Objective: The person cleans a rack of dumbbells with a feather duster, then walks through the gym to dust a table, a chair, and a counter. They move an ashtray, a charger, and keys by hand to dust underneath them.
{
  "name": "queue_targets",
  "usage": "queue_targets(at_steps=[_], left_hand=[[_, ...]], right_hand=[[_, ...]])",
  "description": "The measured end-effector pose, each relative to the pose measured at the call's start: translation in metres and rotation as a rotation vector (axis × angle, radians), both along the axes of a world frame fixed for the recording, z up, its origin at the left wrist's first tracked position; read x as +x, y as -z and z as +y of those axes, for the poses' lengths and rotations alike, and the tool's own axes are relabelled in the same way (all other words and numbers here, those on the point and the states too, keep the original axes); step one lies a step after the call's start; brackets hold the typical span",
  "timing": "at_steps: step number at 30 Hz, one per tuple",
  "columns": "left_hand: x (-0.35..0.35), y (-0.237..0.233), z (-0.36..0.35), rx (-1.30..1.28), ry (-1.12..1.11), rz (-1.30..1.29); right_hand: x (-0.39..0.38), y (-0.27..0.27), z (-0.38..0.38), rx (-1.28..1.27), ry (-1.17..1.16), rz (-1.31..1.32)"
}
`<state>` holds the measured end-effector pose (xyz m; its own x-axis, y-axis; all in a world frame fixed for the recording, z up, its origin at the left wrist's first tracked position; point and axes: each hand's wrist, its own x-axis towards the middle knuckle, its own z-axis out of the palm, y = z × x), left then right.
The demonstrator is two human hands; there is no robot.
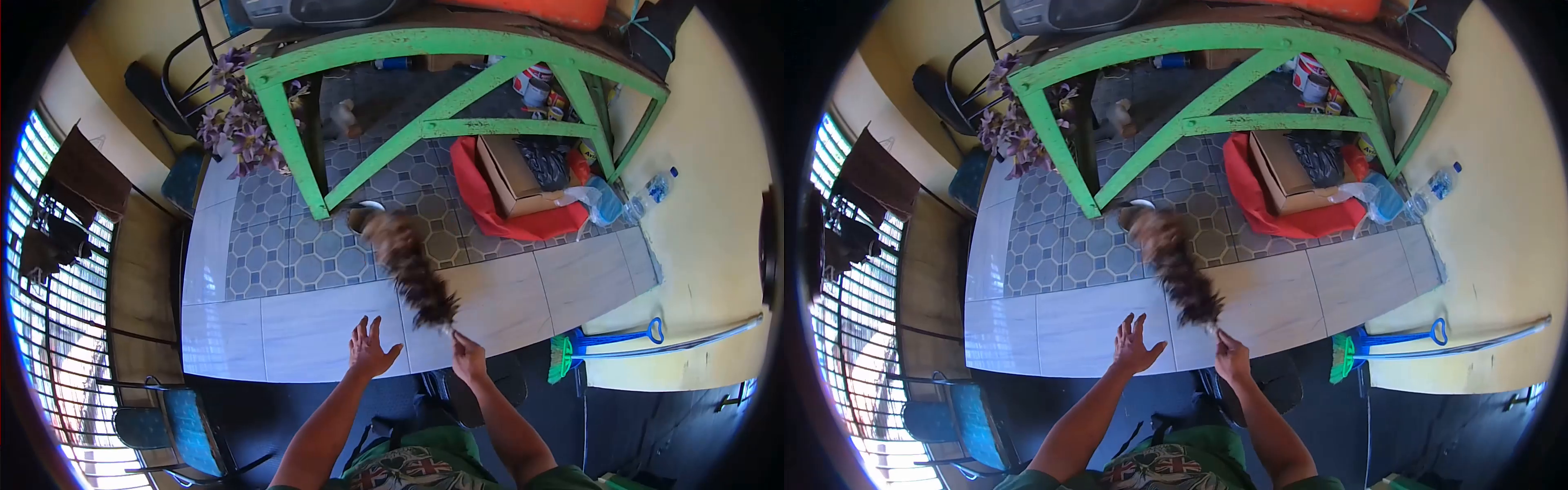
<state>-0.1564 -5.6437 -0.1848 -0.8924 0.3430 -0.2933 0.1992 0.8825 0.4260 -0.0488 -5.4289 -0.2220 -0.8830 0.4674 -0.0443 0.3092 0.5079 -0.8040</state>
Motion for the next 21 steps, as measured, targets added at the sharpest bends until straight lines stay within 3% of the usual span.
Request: queue_targets(at_steps=[3,7,10,14,16,18,21], left_hand=[[-0.006,0.0,0.007,-0.052,-0.006,-0.036],[-0.01,-0.001,0.012,-0.044,-0.037,-0.044],[-0.01,-0.006,0.014,-0.022,-0.06,-0.039],[-0.009,-0.005,0.013,-0.022,-0.06,-0.022],[-0.01,-0.007,0.013,0.003,-0.061,-0.003],[-0.012,-0.008,0.011,0.0,-0.061,-0.007],[-0.013,-0.009,0.011,0.0,-0.06,-0.005]], right_hand=[[-0.047,0.0,0.011,-0.043,0.282,0.008],[-0.104,-0.001,0.022,0.033,-0.002,0.024],[-0.158,0.009,0.027,-0.036,0.198,0.081],[-0.218,0.01,0.029,-0.027,0.236,0.0],[-0.23,0.005,0.031,0.004,-0.091,-0.001],[-0.23,0.003,0.025,0.015,0.004,0.103],[-0.209,-0.001,0.025,-0.084,0.187,-0.01]])
